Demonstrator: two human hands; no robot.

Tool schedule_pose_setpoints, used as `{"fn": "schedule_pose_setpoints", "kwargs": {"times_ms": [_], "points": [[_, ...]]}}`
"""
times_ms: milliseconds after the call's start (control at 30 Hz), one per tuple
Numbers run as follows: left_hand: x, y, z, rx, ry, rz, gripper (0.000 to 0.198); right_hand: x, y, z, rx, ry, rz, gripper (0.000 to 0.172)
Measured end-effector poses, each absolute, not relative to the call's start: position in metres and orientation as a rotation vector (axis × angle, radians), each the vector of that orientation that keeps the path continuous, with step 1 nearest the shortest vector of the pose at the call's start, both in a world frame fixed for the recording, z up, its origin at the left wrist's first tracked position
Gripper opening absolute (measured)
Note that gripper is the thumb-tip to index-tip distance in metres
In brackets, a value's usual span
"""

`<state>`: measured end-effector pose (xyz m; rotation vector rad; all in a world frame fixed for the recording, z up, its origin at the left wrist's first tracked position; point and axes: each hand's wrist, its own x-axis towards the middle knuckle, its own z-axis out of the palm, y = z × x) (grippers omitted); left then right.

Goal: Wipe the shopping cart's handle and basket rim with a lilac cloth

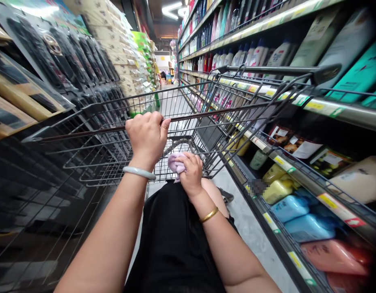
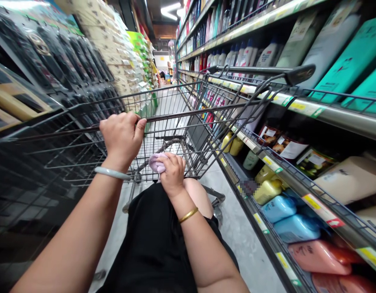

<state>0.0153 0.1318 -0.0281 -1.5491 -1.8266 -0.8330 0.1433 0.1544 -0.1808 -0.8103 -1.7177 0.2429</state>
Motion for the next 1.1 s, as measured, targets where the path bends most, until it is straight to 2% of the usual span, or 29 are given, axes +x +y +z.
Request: {"fn": "schedule_pose_setpoints", "kwargs": {"times_ms": [200, 467, 700, 933, 1100], "points": [[0.015, 0.133, -0.029, -1.544, -1.842, -0.822, 0.051, 0.162, 0.168, -0.170, -0.778, -1.426, 0.136, 0.025], [0.015, 0.133, -0.029, -1.513, -1.848, -0.785, 0.053, 0.158, 0.165, -0.177, -0.795, -1.600, 0.165, 0.031], [0.014, 0.134, -0.031, -1.530, -1.835, -0.813, 0.053, 0.177, 0.182, -0.171, -0.846, -1.354, 0.147, 0.027], [0.013, 0.134, -0.031, -1.521, -1.822, -0.814, 0.052, 0.161, 0.167, -0.173, -0.781, -1.562, 0.164, 0.030], [0.014, 0.134, -0.031, -1.530, -1.813, -0.808, 0.051, 0.177, 0.186, -0.174, -0.814, -1.342, 0.190, 0.030]]}}
